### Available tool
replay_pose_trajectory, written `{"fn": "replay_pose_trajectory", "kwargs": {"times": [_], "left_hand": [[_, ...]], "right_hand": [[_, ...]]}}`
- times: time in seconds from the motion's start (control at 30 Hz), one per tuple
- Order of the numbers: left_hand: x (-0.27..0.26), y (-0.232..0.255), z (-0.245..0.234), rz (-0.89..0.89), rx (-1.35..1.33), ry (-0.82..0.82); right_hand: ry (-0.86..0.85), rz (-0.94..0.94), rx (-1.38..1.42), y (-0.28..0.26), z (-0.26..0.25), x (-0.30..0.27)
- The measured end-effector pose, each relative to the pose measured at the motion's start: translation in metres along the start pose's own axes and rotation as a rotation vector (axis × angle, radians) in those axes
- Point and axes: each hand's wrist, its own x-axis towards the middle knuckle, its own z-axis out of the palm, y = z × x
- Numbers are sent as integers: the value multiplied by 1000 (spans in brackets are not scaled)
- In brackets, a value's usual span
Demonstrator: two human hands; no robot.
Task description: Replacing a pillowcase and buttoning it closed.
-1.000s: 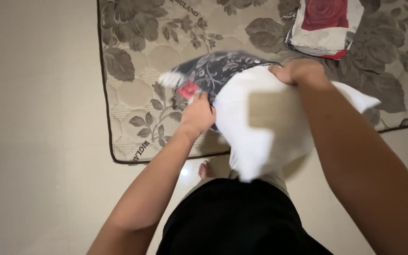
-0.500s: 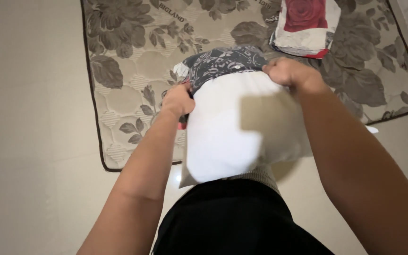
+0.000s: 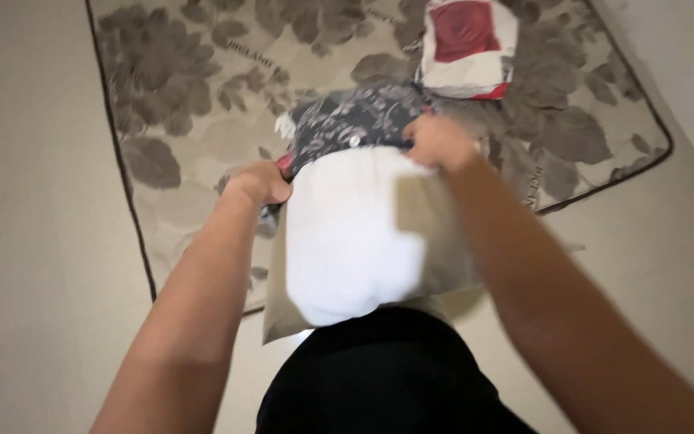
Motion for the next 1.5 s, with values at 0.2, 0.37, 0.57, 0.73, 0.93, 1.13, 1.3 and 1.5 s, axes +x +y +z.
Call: {"fn": "replay_pose_trajectory", "kwargs": {"times": [0.2,0.37,0.57,0.73,0.93,1.13,1.3,1.5], "left_hand": [[-42,126,-14,517,-334,258],[-60,173,6,611,-133,240],[-96,197,55,275,65,198],[-53,206,65,393,56,178],[-47,200,30,272,100,-115],[23,184,73,317,-16,-122],[73,165,108,350,-95,-102],[17,130,59,514,-377,-44]], "right_hand": [[290,-153,153,-22,15,-9],[79,-185,313,-10,3,2],[26,-213,401,-23,-22,-8],[-7,-88,445,-32,-21,-15],[40,-140,517,-52,-19,-55],[-138,-352,678,-33,8,-64],[-47,-307,486,-29,-14,-64],[-76,-20,553,-31,-22,-54]]}}
